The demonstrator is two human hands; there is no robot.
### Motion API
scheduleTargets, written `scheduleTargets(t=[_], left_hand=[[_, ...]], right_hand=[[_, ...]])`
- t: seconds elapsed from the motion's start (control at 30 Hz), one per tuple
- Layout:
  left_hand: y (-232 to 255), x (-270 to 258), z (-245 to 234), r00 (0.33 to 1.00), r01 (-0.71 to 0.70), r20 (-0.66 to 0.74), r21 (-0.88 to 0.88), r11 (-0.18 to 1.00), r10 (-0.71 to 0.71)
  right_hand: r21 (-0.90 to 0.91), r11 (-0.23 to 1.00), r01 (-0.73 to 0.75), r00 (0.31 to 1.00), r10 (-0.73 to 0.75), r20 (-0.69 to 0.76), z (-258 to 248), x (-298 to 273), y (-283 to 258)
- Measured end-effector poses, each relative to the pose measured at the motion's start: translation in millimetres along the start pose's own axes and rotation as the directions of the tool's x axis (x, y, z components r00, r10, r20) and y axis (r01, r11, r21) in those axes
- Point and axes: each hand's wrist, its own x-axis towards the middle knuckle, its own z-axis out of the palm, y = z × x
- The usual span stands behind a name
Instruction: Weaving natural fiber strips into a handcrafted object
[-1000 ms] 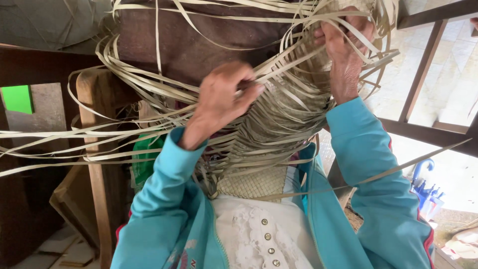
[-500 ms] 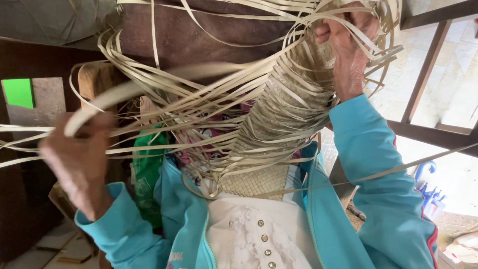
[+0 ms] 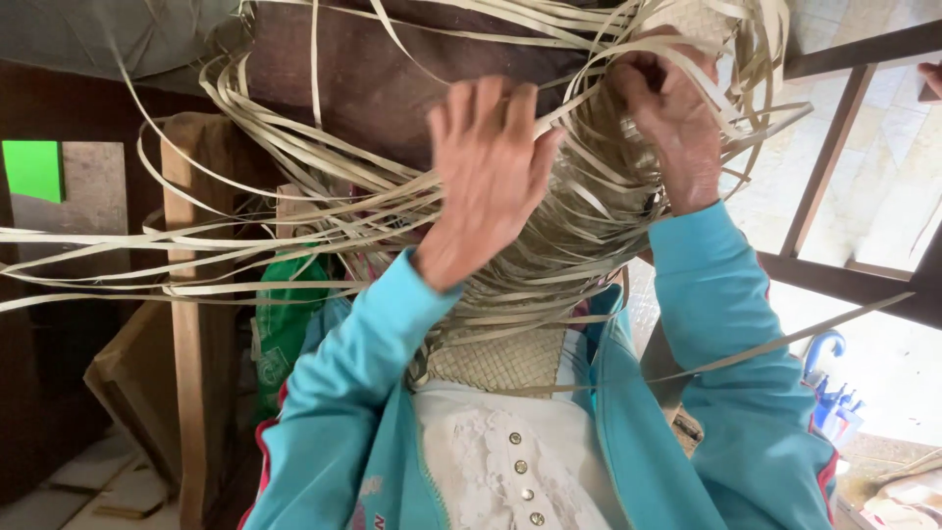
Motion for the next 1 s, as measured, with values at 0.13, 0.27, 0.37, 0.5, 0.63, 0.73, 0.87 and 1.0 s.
scheduleTargets(t=[0.13,0.27,0.37,0.5,0.63,0.73,0.87,1.0], left_hand=[[6.7,21.2,58.2,0.981,0.167,0.139,-0.251,0.953,-0.136],[9.0,27.2,64.3,0.977,0.195,0.149,-0.312,0.93,-0.155],[4.5,21.8,69.9,0.994,0.101,0.082,-0.318,0.943,-0.079],[2.3,22.6,64.9,0.992,0.079,0.123,-0.323,0.943,-0.041],[1.0,23.3,60.5,0.976,0.141,0.199,-0.295,0.945,-0.083],[-0.5,23.2,56.6,0.971,0.161,0.217,-0.297,0.941,-0.097],[0.1,20.4,53.0,0.987,0.084,0.157,-0.287,0.954,-0.04],[-0.5,17.6,65.8,0.99,0.075,0.137,-0.271,0.96,-0.039]], right_hand=[[0.036,0.968,-0.248,0.953,0.237,0.187,-0.4,-0.7,-7.2],[-0.057,0.949,-0.311,0.933,0.317,0.172,5.2,-0.9,-7.8],[-0.083,0.984,0.159,0.987,-0.155,0.048,7.9,3.0,4.3],[-0.092,0.991,0.1,0.995,-0.097,0.031,9.4,1.4,-2.6],[-0.088,0.996,0.012,0.998,-0.007,0.055,13.8,-0.2,-1.3],[-0.099,0.995,-0.011,0.998,0.018,0.067,14.0,-0.2,-1.3],[-0.101,0.995,0.014,0.996,-0.005,0.084,8.8,3.1,-12.0],[-0.09,0.994,0.057,0.994,-0.047,0.103,9.4,1.8,-13.6]])
